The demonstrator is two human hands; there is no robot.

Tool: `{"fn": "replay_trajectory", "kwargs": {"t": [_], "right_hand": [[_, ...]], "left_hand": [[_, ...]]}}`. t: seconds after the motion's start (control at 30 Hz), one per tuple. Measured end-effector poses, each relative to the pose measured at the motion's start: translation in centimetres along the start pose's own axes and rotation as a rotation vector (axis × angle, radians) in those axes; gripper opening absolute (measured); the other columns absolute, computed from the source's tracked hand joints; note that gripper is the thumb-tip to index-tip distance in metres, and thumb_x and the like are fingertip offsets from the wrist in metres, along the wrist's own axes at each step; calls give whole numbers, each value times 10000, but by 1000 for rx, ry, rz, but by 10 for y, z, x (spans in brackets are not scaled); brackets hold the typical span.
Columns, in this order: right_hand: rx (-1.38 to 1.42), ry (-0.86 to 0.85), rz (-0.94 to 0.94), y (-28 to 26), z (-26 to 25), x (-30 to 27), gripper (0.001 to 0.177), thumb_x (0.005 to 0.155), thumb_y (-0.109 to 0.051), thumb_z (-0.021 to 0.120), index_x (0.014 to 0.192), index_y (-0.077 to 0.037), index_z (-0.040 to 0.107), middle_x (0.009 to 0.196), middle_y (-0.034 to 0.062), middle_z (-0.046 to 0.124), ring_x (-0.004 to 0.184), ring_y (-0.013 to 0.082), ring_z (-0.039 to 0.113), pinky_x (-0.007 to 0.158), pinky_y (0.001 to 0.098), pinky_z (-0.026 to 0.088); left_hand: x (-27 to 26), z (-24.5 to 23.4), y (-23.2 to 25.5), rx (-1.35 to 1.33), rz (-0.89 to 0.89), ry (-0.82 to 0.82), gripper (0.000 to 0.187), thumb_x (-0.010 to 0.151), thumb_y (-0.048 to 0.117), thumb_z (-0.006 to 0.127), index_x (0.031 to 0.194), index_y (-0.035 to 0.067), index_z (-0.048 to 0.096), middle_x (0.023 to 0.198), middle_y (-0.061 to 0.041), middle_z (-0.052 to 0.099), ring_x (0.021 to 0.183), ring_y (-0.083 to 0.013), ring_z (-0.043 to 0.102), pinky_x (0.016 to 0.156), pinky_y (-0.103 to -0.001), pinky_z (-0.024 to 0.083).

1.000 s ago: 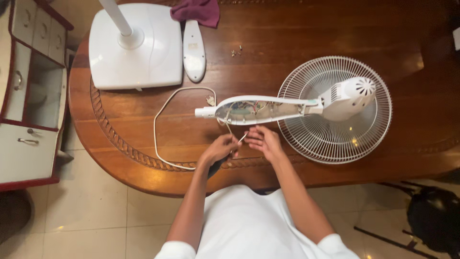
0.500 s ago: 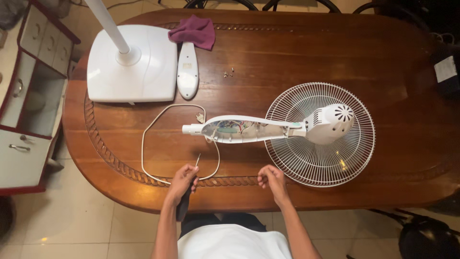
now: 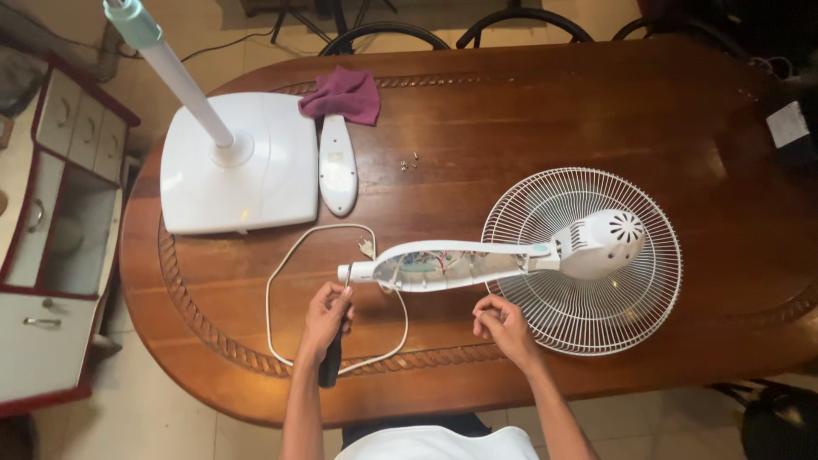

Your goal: The person disassembles a white pedestal fan on a wooden table. They remove the rear cover, unscrew internal components, detach the power cord, and remove the front grille and fan blades.

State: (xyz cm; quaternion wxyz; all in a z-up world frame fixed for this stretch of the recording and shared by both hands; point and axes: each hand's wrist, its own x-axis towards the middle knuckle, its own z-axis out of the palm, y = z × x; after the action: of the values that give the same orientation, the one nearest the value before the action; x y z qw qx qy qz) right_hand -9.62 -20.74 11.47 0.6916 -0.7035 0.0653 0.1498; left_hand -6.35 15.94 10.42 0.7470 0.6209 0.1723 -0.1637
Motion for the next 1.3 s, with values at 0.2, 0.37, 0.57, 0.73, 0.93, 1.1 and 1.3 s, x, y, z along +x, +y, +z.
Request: {"fn": "replay_trajectory", "kwargs": {"t": [0.2, 0.37, 0.57, 0.73, 0.93, 1.1, 1.3], "right_hand": [[-55, 73, -36, -29, 16, 40, 114, 953, -72, 525, 955, -41, 635, 683, 42, 670, 612, 90, 614, 549, 232, 462], [-128, 169, 17, -48, 21, 74, 121, 967, -100, 514, 1063, -90, 589, 705, 39, 685, 633, 73, 595, 514, 224, 409], [-41, 216, -28, -39, 25, 101, 101, 981, -145, 548, 1049, -78, 584, 738, 37, 712, 665, 80, 621, 536, 239, 451], [-332, 322, -137, -47, 27, 119, 76, 905, -78, 708, 956, -23, 715, 810, 15, 685, 771, 80, 612, 693, 237, 492], [-278, 287, -155, -62, 8, 165, 76, 918, -59, 682, 982, -21, 693, 781, 9, 682, 714, 73, 638, 648, 221, 516], [-241, 185, -66, -62, -2, 224, 63, 952, -35, 622, 1009, -37, 596, 780, 51, 718, 610, 108, 606, 525, 225, 466], [-154, 153, 32, -12, -13, 306, 76, 932, -93, 626, 986, -66, 580, 821, 43, 754, 547, 112, 636, 387, 249, 415]], "left_hand": [[76, -9, 33, 73, 131, -7, 199, 1016, 271, 606, 950, 91, 551, 621, 1, 573, 442, -81, 455, 386, -252, 362], [152, -16, 36, 254, 133, 39, 277, 1047, 323, 549, 948, 70, 604, 599, -12, 567, 445, -90, 471, 395, -274, 357], [233, -15, 5, 324, 198, -50, 335, 1073, 313, 441, 1025, 54, 648, 606, -24, 568, 494, -120, 543, 461, -292, 430], [270, -2, -15, 521, 185, -104, 327, 1019, 259, 490, 1077, 39, 724, 662, -53, 666, 574, -141, 647, 540, -308, 509], [316, 41, -27, 626, 420, -123, 334, 1023, 250, 515, 1100, 19, 743, 662, -102, 661, 595, -182, 656, 578, -369, 505], [353, 52, -36, 337, 93, -209, 310, 1073, 204, 421, 1185, 17, 641, 674, -77, 642, 510, -169, 578, 479, -327, 502], [364, 51, -48, 66, 22, -169, 203, 1069, 150, 459, 1004, -21, 547, 668, -123, 636, 508, -207, 629, 481, -356, 556]]}}
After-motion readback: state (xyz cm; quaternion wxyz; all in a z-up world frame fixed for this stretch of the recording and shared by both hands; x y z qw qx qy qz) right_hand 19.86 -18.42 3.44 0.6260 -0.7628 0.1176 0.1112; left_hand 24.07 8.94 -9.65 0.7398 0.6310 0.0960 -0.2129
